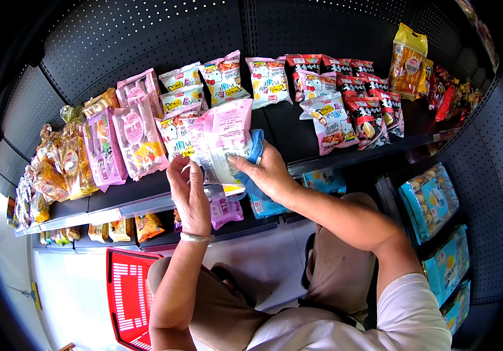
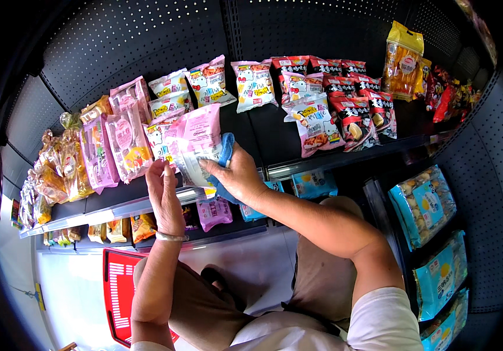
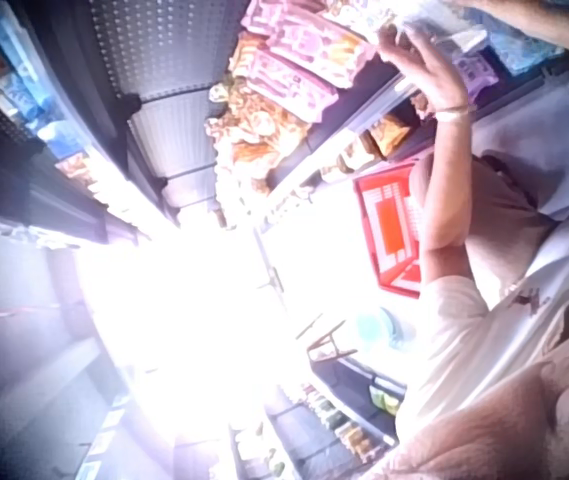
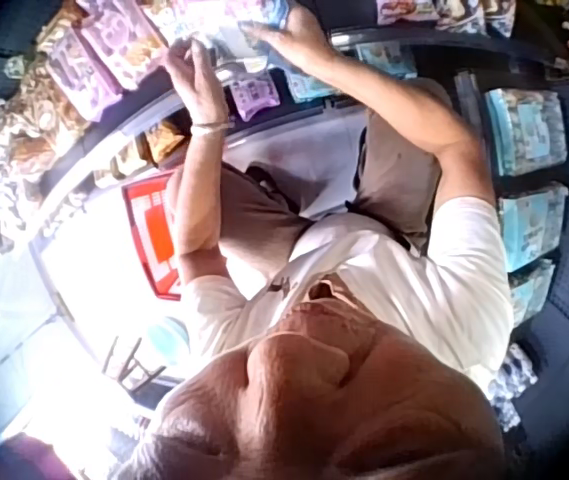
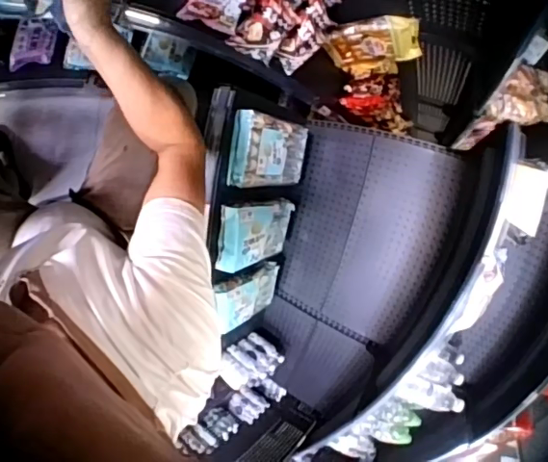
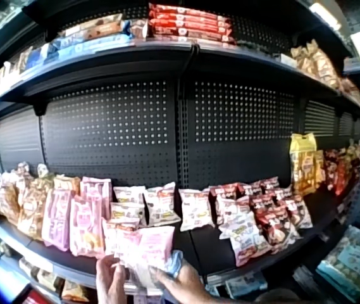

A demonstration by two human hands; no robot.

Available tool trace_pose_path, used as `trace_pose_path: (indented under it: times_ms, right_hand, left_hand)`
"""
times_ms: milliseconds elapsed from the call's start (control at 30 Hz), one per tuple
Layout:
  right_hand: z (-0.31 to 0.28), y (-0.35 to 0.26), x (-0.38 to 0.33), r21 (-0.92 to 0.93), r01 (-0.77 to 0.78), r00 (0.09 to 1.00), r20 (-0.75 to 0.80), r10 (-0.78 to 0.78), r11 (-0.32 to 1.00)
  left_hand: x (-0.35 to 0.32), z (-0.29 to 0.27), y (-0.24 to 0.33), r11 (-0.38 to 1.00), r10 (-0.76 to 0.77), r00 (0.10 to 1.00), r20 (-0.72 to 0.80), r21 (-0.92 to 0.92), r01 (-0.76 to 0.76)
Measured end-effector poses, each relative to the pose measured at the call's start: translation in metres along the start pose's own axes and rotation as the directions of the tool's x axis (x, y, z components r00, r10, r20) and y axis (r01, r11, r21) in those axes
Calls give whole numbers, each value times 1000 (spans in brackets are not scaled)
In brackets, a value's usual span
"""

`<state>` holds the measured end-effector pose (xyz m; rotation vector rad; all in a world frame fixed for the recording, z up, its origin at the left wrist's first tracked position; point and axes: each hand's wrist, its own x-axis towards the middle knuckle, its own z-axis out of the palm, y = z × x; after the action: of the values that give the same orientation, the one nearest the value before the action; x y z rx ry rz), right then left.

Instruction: The person wipes the front of snack packages on a store shelf using a blue cloth. They handle multiple snack bags one at a time, wiping each package and then placing it back on the shelf.

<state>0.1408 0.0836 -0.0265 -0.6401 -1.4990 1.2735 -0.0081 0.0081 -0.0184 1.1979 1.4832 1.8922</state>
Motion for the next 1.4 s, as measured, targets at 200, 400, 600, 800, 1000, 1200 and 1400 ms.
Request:
trace_pose_path:
  times_ms: [200, 400, 600, 800, 1000, 1200, 1400]
  right_hand:
    - [19, -11, -21, -234, 229, 973, 89, -213, 945]
    - [30, -31, -31, -312, 437, 896, 235, -377, 844]
    - [24, -29, -10, -266, 371, 926, 182, -331, 890]
    - [17, -30, -3, -34, 121, 961, 254, -109, 992]
    - [31, -25, -30, -430, 519, 843, 399, -360, 739]
    - [25, -27, -29, -425, 573, 802, 466, -373, 701]
    - [10, -20, -7, -153, 160, 956, 269, -115, 975]
  left_hand:
    - [-11, 8, 21, 991, -67, 980, 186, -100, 87]
    - [-7, 4, 21, 935, -90, 965, 246, -312, 167]
    - [-2, -1, 14, 851, -173, 898, 404, -398, 343]
    - [-1, 1, 8, 743, -282, 885, 372, -499, 446]
    - [7, -8, 4, 569, -275, 895, 351, -691, 446]
    - [15, -19, 15, 487, -249, 898, 362, -755, 439]
    - [0, -7, 26, 535, -268, 844, 464, -657, 531]
